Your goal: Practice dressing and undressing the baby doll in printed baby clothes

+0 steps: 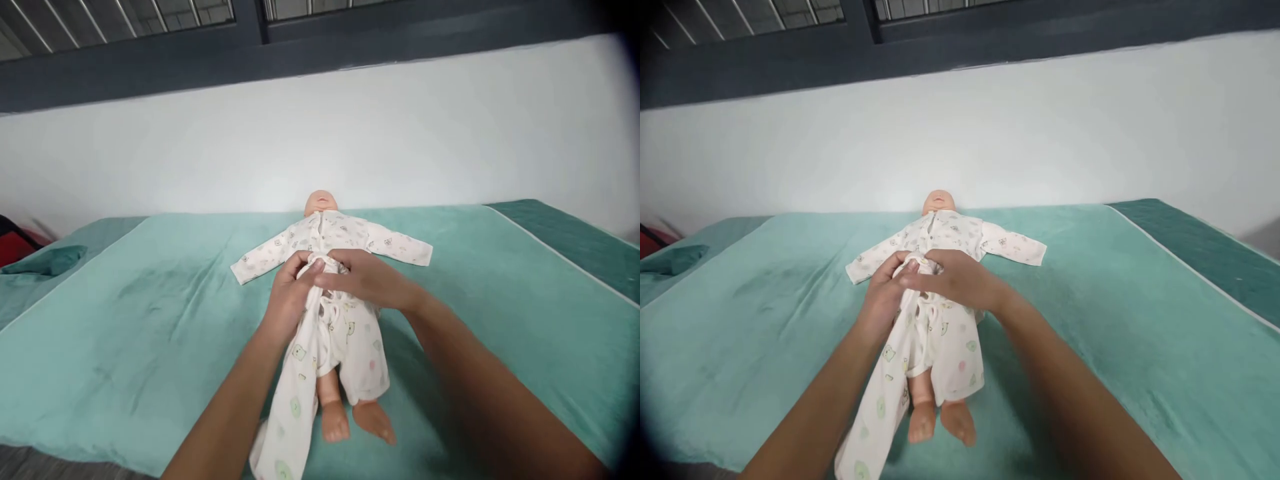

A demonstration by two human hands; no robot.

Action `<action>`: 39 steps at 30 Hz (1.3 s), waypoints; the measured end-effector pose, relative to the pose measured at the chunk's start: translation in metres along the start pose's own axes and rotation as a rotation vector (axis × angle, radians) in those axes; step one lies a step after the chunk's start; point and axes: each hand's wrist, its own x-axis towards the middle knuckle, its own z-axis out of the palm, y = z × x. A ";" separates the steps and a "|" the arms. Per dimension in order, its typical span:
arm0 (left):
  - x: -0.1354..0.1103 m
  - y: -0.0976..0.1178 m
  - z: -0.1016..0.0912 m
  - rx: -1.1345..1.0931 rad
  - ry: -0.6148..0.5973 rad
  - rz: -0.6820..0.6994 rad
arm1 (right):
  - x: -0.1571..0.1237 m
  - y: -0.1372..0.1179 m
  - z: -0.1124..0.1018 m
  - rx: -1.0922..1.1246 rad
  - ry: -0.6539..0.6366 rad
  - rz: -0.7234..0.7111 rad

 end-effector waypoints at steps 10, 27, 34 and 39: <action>0.014 -0.003 0.013 0.147 0.075 0.051 | 0.004 0.030 0.011 0.473 0.019 0.089; -0.009 0.006 -0.003 -0.035 -0.121 -0.202 | -0.007 0.032 0.008 0.607 -0.352 0.101; -0.014 0.007 -0.008 0.109 -0.119 -0.231 | -0.003 0.035 0.020 0.848 -0.031 0.152; -0.019 0.013 -0.022 0.222 -0.322 -0.314 | -0.003 0.035 0.023 0.862 0.033 0.073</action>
